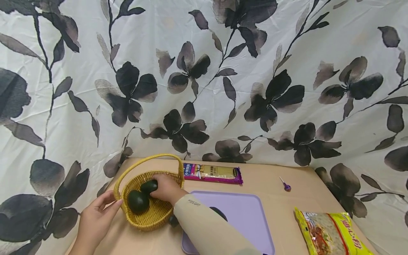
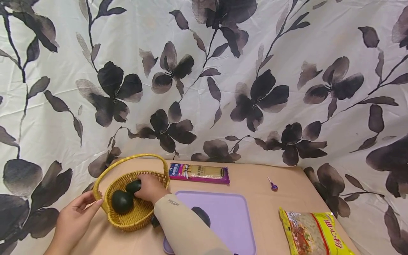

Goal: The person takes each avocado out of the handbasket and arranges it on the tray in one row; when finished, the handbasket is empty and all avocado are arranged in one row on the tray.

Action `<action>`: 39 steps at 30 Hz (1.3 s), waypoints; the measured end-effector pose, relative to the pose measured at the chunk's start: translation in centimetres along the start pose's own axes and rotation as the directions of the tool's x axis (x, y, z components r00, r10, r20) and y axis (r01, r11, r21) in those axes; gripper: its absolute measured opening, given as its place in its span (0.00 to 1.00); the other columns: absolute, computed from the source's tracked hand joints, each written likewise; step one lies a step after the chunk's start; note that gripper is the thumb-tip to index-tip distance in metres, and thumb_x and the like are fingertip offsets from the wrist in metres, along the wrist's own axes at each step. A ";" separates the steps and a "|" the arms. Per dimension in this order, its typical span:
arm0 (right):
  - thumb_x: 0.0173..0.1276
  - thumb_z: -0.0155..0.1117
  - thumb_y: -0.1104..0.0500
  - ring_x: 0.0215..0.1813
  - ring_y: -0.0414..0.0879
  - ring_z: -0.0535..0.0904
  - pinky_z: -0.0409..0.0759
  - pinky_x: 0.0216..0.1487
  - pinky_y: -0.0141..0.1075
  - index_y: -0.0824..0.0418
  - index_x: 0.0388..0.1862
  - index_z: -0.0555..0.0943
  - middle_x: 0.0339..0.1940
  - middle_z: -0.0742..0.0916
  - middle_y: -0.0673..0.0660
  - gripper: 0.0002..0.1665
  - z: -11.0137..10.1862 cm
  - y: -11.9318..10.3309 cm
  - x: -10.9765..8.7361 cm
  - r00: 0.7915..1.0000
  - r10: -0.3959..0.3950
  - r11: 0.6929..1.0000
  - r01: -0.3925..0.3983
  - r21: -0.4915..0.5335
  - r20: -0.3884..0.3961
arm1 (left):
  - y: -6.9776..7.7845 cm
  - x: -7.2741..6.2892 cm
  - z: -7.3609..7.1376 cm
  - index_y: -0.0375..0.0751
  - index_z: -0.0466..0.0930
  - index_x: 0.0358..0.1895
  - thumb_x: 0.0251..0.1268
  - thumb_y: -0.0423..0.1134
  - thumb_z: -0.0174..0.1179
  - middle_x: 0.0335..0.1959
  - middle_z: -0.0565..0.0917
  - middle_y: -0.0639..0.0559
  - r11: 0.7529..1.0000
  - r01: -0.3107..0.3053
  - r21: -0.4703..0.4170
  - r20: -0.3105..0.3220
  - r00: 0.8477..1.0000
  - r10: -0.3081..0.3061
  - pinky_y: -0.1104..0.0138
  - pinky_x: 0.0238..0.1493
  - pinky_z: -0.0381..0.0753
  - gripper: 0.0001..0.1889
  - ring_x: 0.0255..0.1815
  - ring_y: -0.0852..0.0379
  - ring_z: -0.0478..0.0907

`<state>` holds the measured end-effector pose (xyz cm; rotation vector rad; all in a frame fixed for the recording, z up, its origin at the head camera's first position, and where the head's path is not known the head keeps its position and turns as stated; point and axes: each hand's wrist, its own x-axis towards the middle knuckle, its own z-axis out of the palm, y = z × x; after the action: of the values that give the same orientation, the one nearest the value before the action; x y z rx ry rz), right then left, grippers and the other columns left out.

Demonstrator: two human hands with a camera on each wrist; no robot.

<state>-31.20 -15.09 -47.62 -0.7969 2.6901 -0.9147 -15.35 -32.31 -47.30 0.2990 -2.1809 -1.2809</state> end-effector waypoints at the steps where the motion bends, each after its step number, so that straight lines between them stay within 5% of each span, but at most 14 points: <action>1: 0.58 0.82 0.55 0.53 0.35 0.79 0.83 0.61 0.31 0.52 0.62 0.82 0.53 0.85 0.44 0.32 0.0 0.0 0.0 1.000 0.000 1.000 0.000 0.001 -0.002 | 0.0 0.0 0.0 0.33 0.82 0.57 0.62 0.29 0.73 0.43 0.85 0.65 1.000 -0.003 0.001 -0.001 1.000 0.003 0.85 0.44 0.83 0.20 0.47 0.81 0.79; 23: 0.58 0.82 0.48 0.51 0.36 0.80 0.85 0.57 0.34 0.47 0.62 0.83 0.54 0.86 0.43 0.32 -3.0 1.2 -1.8 0.999 -0.033 0.974 0.033 0.223 -0.001 | -0.3 0.0 0.1 0.30 0.81 0.57 0.63 0.28 0.71 0.43 0.83 0.71 0.999 -0.030 -0.041 0.009 1.000 0.030 0.84 0.46 0.83 0.20 0.49 0.80 0.79; 39: 0.59 0.81 0.53 0.53 0.40 0.85 0.87 0.56 0.32 0.54 0.64 0.82 0.57 0.86 0.50 0.33 -9.1 3.5 -7.1 0.981 -0.175 0.906 0.196 0.376 -0.088 | -0.2 -0.1 -0.1 0.30 0.81 0.58 0.63 0.29 0.71 0.43 0.82 0.74 0.999 -0.026 -0.036 0.012 1.000 0.027 0.85 0.46 0.82 0.20 0.49 0.82 0.78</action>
<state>-29.84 -4.27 -42.54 -0.9563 2.3823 -1.4672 -15.28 -32.42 -47.50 0.2479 -2.1627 -1.3088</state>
